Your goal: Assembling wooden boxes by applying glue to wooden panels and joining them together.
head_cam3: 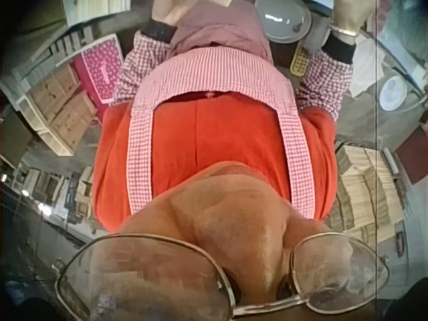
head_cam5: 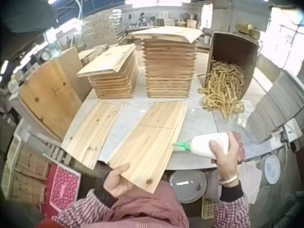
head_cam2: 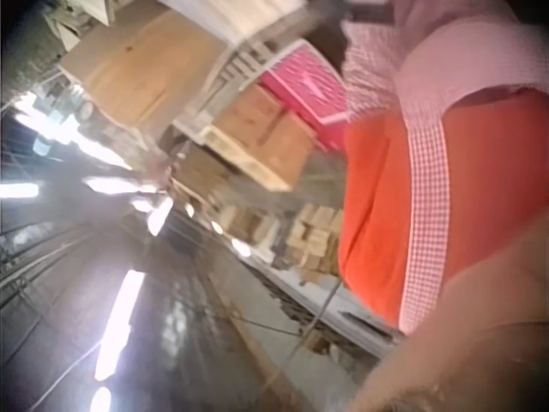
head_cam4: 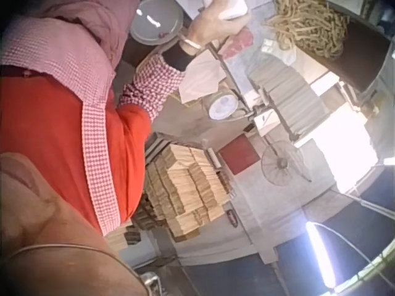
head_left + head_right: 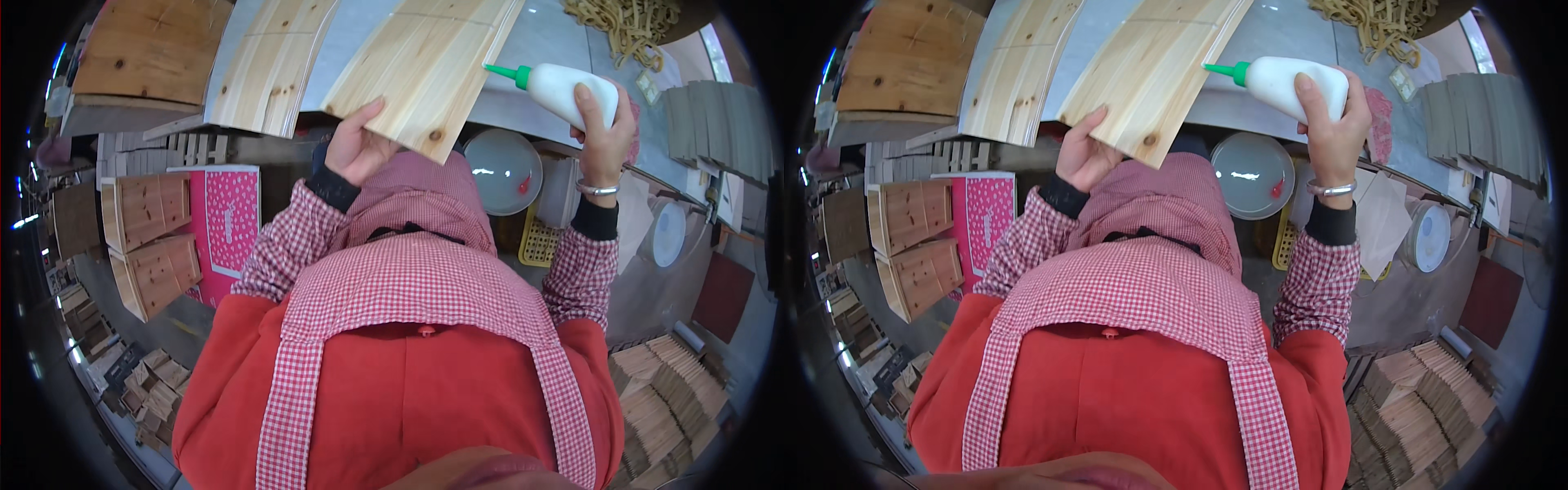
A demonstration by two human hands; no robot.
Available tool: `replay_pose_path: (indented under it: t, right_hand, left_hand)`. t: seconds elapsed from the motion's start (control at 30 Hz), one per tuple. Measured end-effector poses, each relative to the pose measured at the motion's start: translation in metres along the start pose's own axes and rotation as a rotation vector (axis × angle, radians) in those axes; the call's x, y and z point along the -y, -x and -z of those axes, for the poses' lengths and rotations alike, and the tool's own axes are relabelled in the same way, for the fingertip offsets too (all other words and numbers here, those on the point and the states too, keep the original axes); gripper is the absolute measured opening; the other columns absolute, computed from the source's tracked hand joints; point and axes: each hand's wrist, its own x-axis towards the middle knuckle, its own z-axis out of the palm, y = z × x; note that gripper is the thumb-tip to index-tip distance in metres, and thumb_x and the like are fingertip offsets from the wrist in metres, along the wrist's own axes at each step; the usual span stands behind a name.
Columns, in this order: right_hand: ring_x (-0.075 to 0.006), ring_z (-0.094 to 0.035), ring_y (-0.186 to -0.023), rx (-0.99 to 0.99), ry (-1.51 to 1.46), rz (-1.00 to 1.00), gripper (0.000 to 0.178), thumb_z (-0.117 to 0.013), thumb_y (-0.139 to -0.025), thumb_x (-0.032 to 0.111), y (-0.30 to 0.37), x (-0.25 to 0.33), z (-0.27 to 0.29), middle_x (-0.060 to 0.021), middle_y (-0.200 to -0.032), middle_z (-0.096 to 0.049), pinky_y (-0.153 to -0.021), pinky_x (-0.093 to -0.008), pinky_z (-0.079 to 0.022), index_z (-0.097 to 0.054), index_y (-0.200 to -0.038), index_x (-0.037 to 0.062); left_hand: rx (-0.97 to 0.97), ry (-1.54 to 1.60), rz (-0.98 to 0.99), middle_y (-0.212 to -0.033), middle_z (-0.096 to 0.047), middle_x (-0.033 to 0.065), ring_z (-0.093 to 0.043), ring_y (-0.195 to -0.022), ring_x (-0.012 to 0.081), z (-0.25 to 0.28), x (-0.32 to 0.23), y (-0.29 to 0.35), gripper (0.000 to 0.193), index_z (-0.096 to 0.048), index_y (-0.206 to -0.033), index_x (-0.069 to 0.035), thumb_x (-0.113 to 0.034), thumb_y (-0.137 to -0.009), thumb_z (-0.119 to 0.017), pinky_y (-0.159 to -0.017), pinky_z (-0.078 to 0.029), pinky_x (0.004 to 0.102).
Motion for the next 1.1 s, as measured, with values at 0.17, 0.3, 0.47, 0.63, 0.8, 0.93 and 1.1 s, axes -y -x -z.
replay_pose_path:
  t: [0.17, 0.3, 0.47, 0.63, 0.8, 0.93, 1.1]
  right_hand:
    - [-0.0086, -0.057, -0.063, 0.146, 0.045, 0.036, 0.036, -0.070, -0.084, 0.028, 0.041, 0.018, -0.002, -0.0053, -0.084, -0.060, -0.045, -0.0211, -0.045, -0.057, -0.104, 0.0006]
    - [-0.0089, -0.057, -0.064, 0.258, 0.113, 0.189, 0.036, -0.070, -0.084, 0.027, 0.053, 0.020, 0.003, -0.0049, -0.085, -0.060, -0.047, -0.0206, -0.044, -0.056, -0.105, 0.0009]
    - [-0.0086, -0.057, -0.064, 0.089, -0.018, 0.026, 0.037, -0.070, -0.084, 0.027, 0.052, 0.029, -0.010, -0.0045, -0.084, -0.060, -0.049, -0.0203, -0.044, -0.055, -0.105, 0.0012]
    - [-0.0081, -0.056, -0.064, 0.163, 0.049, 0.078, 0.037, -0.070, -0.084, 0.027, 0.059, 0.031, -0.009, -0.0038, -0.082, -0.059, -0.048, -0.0201, -0.043, -0.054, -0.105, 0.0015]
    - [-0.0078, -0.055, -0.062, 0.138, -0.035, -0.012, 0.036, -0.070, -0.084, 0.027, 0.062, 0.026, -0.007, -0.0032, -0.080, -0.058, -0.047, -0.0205, -0.043, -0.054, -0.105, 0.0015]
    - [-0.0084, -0.055, -0.060, 0.183, -0.075, -0.007, 0.035, -0.069, -0.085, 0.026, 0.054, 0.018, -0.008, -0.0041, -0.081, -0.058, -0.046, -0.0210, -0.042, -0.053, -0.105, 0.0013]
    - [-0.0105, -0.055, -0.055, -0.134, -0.302, 0.041, 0.033, -0.068, -0.086, 0.025, 0.017, 0.012, -0.017, -0.0065, -0.082, -0.059, -0.043, -0.0214, -0.042, -0.052, -0.103, 0.0010]
  left_hand:
    - [0.089, 0.055, -0.008, -0.139, -0.042, 0.0212, -0.043, -0.129, 0.0326, 0.002, -0.008, -0.011, 0.049, -0.027, -0.139, 0.001, -0.012, -0.096, -0.048, -0.108, -0.040, 0.0459]
    - [0.072, 0.037, -0.013, -0.138, -0.043, 0.0202, -0.044, -0.129, 0.0313, 0.003, -0.013, -0.017, 0.046, -0.030, -0.138, 0.001, -0.011, -0.097, -0.047, -0.109, -0.040, 0.0444]
    - [0.044, -0.023, -0.044, -0.135, -0.044, 0.0196, -0.047, -0.126, 0.0305, -0.001, -0.010, -0.021, 0.048, -0.030, -0.136, 0.001, -0.013, -0.095, -0.052, -0.107, -0.041, 0.0452]
    - [0.053, -0.038, -0.051, -0.135, -0.045, 0.0195, -0.047, -0.126, 0.0306, -0.004, -0.012, -0.023, 0.048, -0.031, -0.136, 0.001, -0.013, -0.095, -0.052, -0.106, -0.042, 0.0449]
    - [0.045, -0.022, -0.069, -0.135, -0.045, 0.0200, -0.046, -0.126, 0.0311, -0.004, -0.011, -0.014, 0.050, -0.029, -0.137, 0.002, -0.012, -0.095, -0.052, -0.106, -0.041, 0.0451]
    - [0.034, -0.010, -0.035, -0.136, -0.044, 0.0200, -0.045, -0.127, 0.0315, 0.005, -0.012, 0.004, 0.051, -0.029, -0.138, 0.001, -0.011, -0.094, -0.052, -0.108, -0.039, 0.0459]
    - [-0.058, -0.014, -0.046, -0.137, -0.044, 0.0193, -0.045, -0.128, 0.0318, 0.013, -0.007, 0.029, 0.053, -0.028, -0.140, -0.001, -0.011, -0.094, -0.052, -0.108, -0.038, 0.0470]
